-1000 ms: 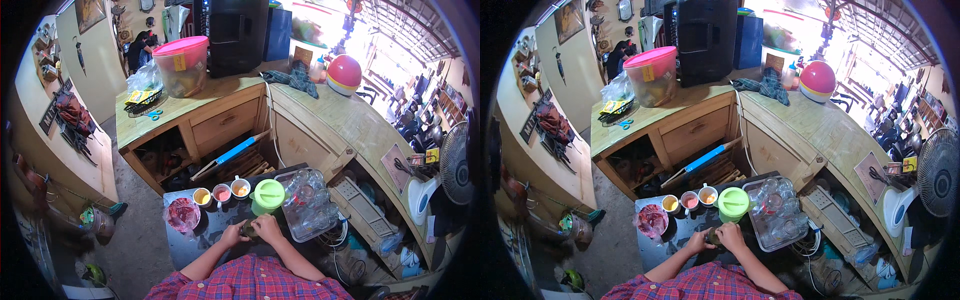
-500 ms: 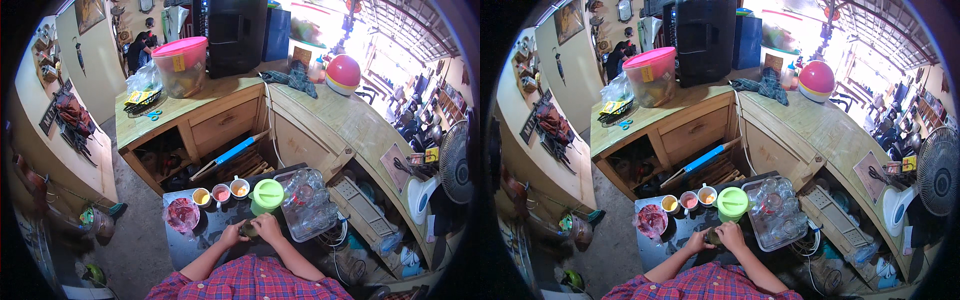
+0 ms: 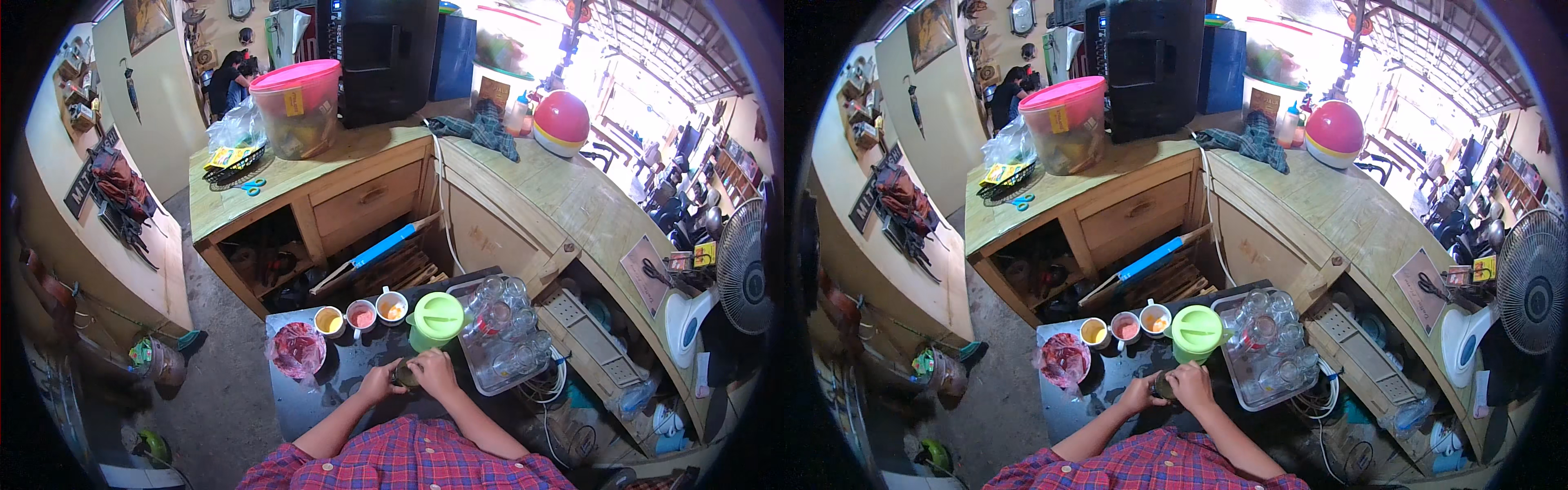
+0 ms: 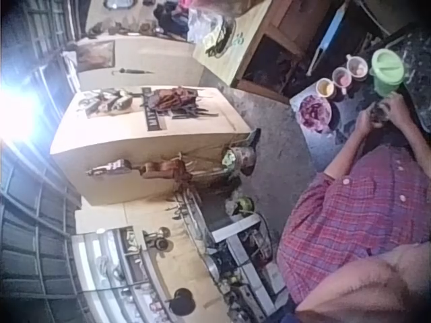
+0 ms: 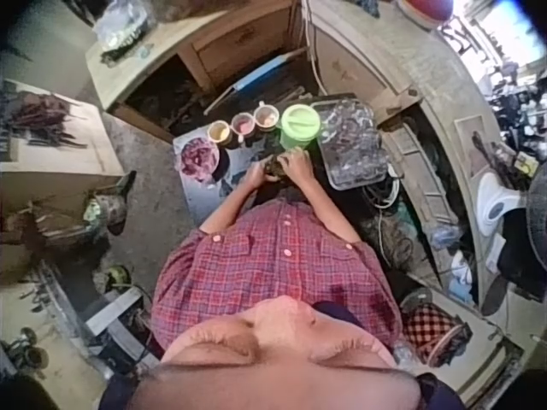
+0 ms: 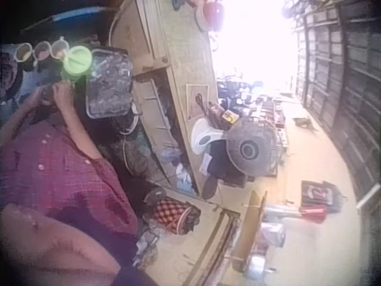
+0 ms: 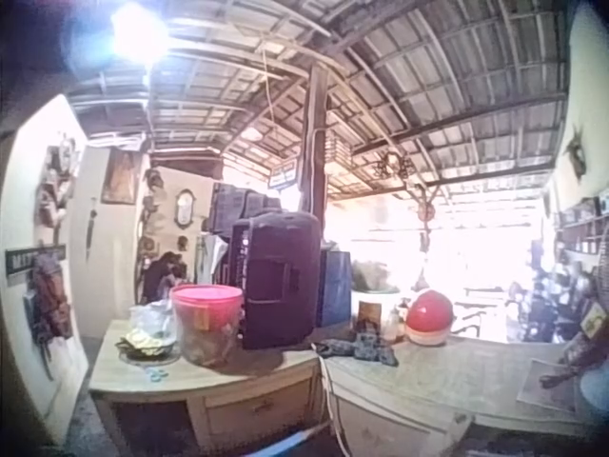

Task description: The person is seen wrapping a lime with a green cloth/wrapper to squeeze juice into cups.

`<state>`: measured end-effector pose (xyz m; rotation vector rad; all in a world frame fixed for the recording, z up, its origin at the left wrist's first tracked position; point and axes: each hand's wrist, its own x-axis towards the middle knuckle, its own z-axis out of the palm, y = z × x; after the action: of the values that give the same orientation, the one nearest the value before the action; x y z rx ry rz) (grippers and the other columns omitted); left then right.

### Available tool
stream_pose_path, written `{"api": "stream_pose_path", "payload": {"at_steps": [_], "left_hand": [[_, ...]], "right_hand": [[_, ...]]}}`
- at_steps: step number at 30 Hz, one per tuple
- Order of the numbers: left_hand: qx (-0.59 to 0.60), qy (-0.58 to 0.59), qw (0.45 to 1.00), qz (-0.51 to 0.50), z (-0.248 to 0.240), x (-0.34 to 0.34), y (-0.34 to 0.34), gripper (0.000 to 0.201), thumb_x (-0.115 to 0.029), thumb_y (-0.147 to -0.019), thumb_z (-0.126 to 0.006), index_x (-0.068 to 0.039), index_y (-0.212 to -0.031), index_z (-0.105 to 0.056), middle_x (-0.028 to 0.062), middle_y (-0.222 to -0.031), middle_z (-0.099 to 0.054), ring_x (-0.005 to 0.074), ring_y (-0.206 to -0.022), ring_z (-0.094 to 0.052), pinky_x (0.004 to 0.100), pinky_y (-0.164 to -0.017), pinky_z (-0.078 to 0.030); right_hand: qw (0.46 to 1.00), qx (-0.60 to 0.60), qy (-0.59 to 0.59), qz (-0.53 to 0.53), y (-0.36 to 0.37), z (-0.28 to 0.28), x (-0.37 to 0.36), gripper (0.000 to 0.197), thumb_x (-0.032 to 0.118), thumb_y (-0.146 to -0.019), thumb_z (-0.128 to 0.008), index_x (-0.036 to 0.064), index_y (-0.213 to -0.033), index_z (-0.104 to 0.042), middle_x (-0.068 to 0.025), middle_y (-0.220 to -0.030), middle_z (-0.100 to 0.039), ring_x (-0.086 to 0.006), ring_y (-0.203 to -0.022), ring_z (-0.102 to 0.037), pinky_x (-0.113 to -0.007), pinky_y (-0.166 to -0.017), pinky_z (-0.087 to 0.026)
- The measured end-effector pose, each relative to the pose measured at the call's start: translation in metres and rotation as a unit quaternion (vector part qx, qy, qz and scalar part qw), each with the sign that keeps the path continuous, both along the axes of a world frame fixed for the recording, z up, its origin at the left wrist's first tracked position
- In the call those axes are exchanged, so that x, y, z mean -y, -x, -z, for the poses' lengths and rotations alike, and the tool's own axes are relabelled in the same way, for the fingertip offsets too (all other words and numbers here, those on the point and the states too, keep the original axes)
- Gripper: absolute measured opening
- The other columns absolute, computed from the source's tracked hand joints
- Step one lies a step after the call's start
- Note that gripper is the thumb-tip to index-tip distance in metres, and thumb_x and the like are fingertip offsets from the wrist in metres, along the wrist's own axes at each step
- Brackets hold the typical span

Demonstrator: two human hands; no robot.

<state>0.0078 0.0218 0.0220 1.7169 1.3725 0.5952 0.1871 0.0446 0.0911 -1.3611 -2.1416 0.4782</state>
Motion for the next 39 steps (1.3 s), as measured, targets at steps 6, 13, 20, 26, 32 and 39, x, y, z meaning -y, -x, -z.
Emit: {"api": "stream_pose_path", "payload": {"at_steps": [6,13,20,26,32,39], "left_hand": [[-0.01,0.008,1.0,-0.001,0.0,0.0,0.0,0.084,-0.027,-0.059,-0.086,-0.008,-0.133,-0.05,0.0222,-0.1,-0.066,0.0368,-0.094,-0.064,0.0419,-0.079,-0.052],[0.001,0.011,1.0,-0.003,0.005,-0.001,0.001,0.085,-0.028,-0.059,-0.086,-0.008,-0.133,-0.05,0.0222,-0.099,-0.066,0.0364,-0.094,-0.064,0.0421,-0.079,-0.052],[-0.007,-0.006,1.0,0.002,0.011,-0.001,0.001,0.084,-0.028,-0.06,-0.085,-0.01,-0.134,-0.049,0.0218,-0.099,-0.066,0.0372,-0.094,-0.064,0.0428,-0.079,-0.052],[0.011,0.019,1.0,0.01,0.006,-0.001,0.003,0.085,-0.027,-0.06,-0.085,-0.009,-0.134,-0.049,0.0208,-0.101,-0.066,0.036,-0.095,-0.064,0.0418,-0.08,-0.051],[-0.021,0.064,0.998,0.002,-0.002,0.0,0.002,0.085,-0.026,-0.06,-0.086,-0.011,-0.135,-0.048,0.0199,-0.106,-0.065,0.0348,-0.097,-0.064,0.0411,-0.081,-0.051],[0.001,0.035,0.999,-0.001,0.005,-0.001,0.004,0.086,-0.027,-0.06,-0.086,-0.011,-0.135,-0.048,0.0209,-0.103,-0.065,0.0359,-0.096,-0.064,0.0419,-0.08,-0.051]], "right_hand": [[0.997,0.05,0.048,-0.016,-0.004,0.002,-0.002,0.016,0.021,-0.078,-0.064,0.0071,-0.073,-0.071,-0.008,-0.079,-0.066,-0.0263,-0.083,-0.061,-0.043,-0.072,-0.045],[0.992,0.116,0.056,-0.012,-0.002,-0.004,-0.002,0.016,0.02,-0.079,-0.064,0.008,-0.073,-0.072,-0.0084,-0.077,-0.066,-0.0264,-0.085,-0.061,-0.044,-0.073,-0.046],[0.997,0.07,0.029,-0.005,-0.003,-0.002,-0.004,0.013,0.019,-0.075,-0.069,0.0067,-0.074,-0.072,-0.0094,-0.079,-0.067,-0.0276,-0.083,-0.061,-0.041,-0.071,-0.046],[0.997,0.071,0.007,-0.005,-0.004,-0.008,-0.002,0.012,0.019,-0.075,-0.069,0.008,-0.074,-0.072,-0.0093,-0.077,-0.067,-0.0271,-0.08,-0.061,-0.04,-0.07,-0.045],[0.997,0.073,-0.007,-0.002,-0.002,-0.013,-0.001,0.013,0.021,-0.074,-0.07,0.0077,-0.072,-0.072,-0.0089,-0.075,-0.067,-0.0276,-0.077,-0.061,-0.041,-0.069,-0.045],[0.995,0.089,-0.042,0.021,0.0,-0.009,-0.001,0.016,0.024,-0.073,-0.072,0.0081,-0.07,-0.071,-0.007,-0.074,-0.067,-0.0261,-0.077,-0.061,-0.041,-0.069,-0.042]]}}
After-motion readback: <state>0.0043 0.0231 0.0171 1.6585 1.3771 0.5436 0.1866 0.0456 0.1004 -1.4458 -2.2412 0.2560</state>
